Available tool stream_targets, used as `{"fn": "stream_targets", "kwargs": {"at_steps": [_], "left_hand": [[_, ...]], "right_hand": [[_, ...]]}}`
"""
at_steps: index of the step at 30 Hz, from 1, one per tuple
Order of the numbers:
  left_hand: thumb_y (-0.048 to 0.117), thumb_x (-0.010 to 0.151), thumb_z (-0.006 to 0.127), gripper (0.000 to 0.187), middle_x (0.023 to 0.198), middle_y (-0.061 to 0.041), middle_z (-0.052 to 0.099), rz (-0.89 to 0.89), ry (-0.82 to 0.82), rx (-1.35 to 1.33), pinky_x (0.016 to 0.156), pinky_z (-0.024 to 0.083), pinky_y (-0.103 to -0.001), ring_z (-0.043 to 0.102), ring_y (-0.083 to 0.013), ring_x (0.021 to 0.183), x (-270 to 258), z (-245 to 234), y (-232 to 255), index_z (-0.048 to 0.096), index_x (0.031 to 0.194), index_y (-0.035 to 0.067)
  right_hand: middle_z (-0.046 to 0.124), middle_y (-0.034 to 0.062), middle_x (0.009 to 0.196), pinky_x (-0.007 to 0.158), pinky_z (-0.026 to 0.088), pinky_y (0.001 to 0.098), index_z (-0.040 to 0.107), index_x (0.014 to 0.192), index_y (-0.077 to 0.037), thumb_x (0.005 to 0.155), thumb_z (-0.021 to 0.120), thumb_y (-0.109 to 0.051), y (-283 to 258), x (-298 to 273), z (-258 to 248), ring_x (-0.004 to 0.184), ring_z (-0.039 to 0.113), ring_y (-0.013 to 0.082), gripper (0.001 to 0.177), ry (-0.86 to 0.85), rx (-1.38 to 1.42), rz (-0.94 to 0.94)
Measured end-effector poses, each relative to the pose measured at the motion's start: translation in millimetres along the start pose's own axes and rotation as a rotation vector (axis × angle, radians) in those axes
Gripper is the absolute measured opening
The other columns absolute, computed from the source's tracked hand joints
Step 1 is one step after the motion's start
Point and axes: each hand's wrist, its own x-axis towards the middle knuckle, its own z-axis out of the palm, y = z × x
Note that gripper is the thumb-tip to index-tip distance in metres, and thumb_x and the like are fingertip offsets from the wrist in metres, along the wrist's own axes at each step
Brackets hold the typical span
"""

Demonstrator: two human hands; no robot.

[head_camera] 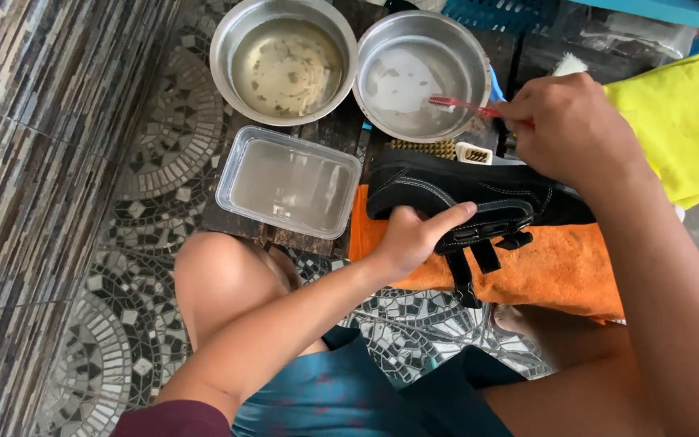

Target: Cleaning a black sneaker using a toothbrush and soapy water on a workbench.

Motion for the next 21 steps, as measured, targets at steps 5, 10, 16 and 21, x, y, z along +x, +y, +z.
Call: {"fn": "stream_targets", "kwargs": {"at_steps": [5,10,16,21], "left_hand": [[0.043,0.093,0.081,0.073,0.044,0.008,0.026,0.027,-0.03,0.009,0.048,0.019,-0.032,0.02,-0.0096,0.041,2.0,-1.6,4.3,0.027,0.048,0.025],[0.042,0.092,0.082,0.073,0.044,0.008,0.029,0.033,-0.067,-0.02,0.046,0.02,-0.03,0.023,-0.0097,0.039,6.0,-2.6,3.3,0.028,0.046,0.025],[0.045,0.092,0.082,0.074,0.043,0.008,0.029,0.025,-0.052,0.019,0.049,0.022,-0.03,0.023,-0.0096,0.04,3.3,-2.6,9.6,0.028,0.046,0.025],[0.04,0.094,0.082,0.071,0.044,0.009,0.031,0.047,-0.068,-0.025,0.05,0.021,-0.029,0.025,-0.0084,0.04,2.2,-2.4,10.2,0.031,0.047,0.025]], "right_hand": [[0.087,0.0078,0.111,0.075,0.062,0.0471,0.093,0.125,-0.015,0.086,0.065,0.0,6.3,-3.2,5.2,0.088,0.078,0.0332,0.051,0.01,-0.068,-0.024],[0.087,0.0072,0.118,0.075,0.064,0.0478,0.092,0.131,-0.019,0.089,0.063,0.002,10.9,-11.5,7.5,0.093,0.08,0.0328,0.056,0.018,-0.116,0.001],[0.086,0.0066,0.103,0.074,0.065,0.0487,0.092,0.129,-0.015,0.097,0.074,-0.002,2.8,-26.1,-19.2,0.089,0.078,0.0316,0.039,0.008,-0.122,0.011],[0.073,-0.0006,0.093,0.061,0.054,0.0429,0.094,0.136,-0.025,0.099,0.071,-0.002,11.9,-49.9,-28.5,0.076,0.068,0.0279,0.049,0.072,-0.237,0.019]]}}
